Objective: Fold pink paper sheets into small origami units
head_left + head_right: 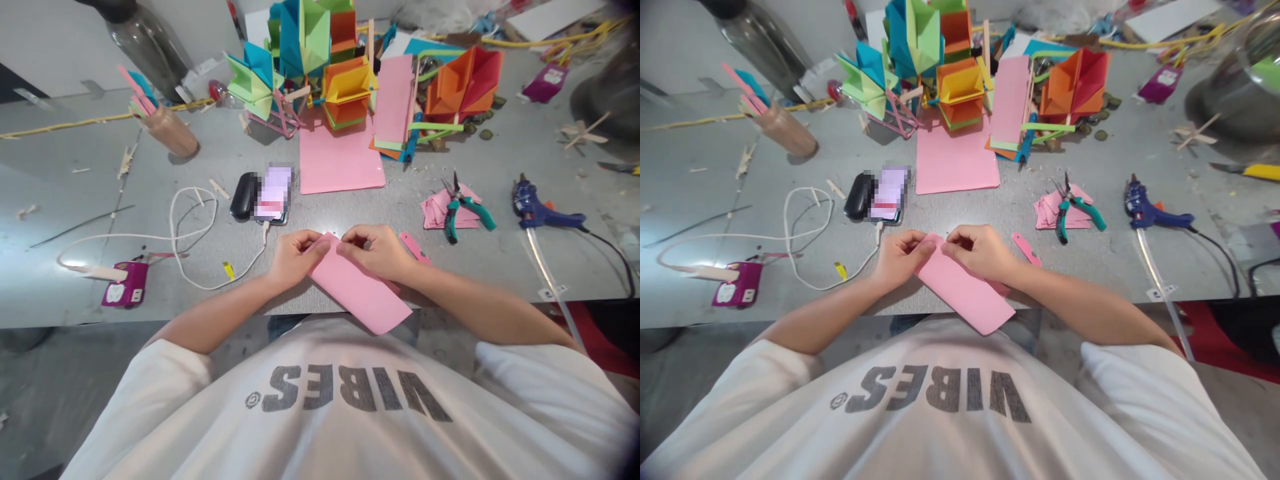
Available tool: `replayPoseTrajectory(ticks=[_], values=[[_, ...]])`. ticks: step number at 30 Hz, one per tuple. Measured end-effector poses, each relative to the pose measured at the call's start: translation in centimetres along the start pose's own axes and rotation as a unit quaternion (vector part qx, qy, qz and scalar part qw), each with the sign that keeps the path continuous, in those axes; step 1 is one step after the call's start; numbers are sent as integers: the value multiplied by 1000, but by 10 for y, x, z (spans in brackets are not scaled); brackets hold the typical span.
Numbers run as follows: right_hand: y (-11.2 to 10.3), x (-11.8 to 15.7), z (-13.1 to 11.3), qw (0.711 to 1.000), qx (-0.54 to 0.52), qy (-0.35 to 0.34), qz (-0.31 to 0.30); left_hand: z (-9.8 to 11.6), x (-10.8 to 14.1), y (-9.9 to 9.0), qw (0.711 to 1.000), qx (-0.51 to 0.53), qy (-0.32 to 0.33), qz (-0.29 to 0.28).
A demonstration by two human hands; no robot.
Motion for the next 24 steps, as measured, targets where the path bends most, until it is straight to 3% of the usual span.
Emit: replayPoseTrajectory(ticks=[10,13,18,21,24], values=[[6,0,4,1000,6,2,-7,5,-3,1,1000,-17,24,-9],[3,-1,3,999,25,10,-44,5,-5,0,999,-27,30,-11],[-17,-7,2,981,134,44,-129,4,-14,-16,992,-49,61,101],[-37,-13,4,981,151,47,-116,4,-22,-28,983,-50,81,154],[-53,-21,10,991,113,29,-58,3,-26,-36,976,-47,94,192]])
Point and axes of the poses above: each hand's wrist, its own x-axis away from the middle knuckle, its own y-axis out of the palm, z = x × y, the point moved 2 cm from there along -x, towards the middle knuckle, and after that the axes turned 9 degrees about y, right-handed, at the moved point
